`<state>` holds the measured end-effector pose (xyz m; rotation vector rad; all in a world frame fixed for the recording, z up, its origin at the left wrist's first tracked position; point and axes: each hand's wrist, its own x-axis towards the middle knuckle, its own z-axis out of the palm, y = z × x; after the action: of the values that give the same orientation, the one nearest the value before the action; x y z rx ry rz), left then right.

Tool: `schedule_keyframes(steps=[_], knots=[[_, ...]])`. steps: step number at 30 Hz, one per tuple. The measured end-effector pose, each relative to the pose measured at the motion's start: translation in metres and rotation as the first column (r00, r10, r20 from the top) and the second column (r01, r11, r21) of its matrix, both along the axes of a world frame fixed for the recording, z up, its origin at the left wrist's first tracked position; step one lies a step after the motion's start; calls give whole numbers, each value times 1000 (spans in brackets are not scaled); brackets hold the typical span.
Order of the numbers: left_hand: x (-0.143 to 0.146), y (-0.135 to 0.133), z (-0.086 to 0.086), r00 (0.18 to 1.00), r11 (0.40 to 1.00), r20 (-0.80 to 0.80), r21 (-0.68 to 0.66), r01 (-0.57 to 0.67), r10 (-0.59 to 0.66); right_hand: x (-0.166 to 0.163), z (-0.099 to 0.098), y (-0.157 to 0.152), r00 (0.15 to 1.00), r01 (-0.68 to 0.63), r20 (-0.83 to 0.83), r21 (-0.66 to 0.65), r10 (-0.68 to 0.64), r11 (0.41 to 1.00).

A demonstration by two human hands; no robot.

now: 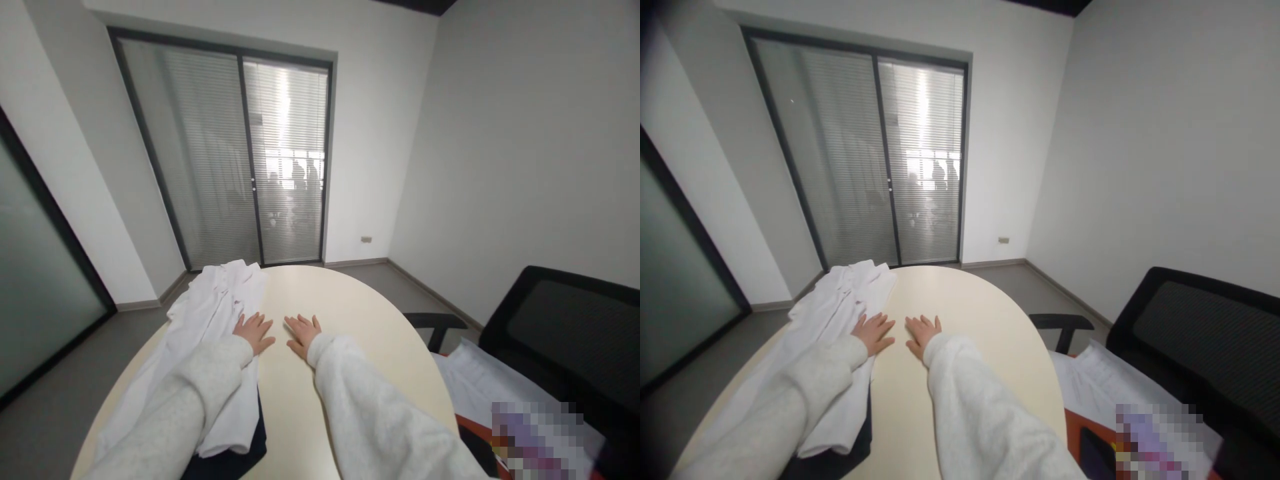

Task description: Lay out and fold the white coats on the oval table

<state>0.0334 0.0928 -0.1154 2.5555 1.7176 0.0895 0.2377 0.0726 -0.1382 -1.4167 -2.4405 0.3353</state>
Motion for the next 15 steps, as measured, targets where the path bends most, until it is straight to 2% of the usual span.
schedule_keyframes(steps=[3,8,11,15], knots=[[-3,3,-13,998,998,-28,-27,62,-63,-1,1,0,999,41,-32,-18,-41,999],[-1,3,-6,998,997,24,-46,54,-53,-1,1,2,997,49,-62,-15,-50,999],[0,3,-9,997,999,67,-22,46,-44,-1,0,2,996,55,-74,-8,-55,998],[1,4,-11,997,997,40,-36,62,-61,1,-2,5,1000,14,28,-8,-14,1000]])
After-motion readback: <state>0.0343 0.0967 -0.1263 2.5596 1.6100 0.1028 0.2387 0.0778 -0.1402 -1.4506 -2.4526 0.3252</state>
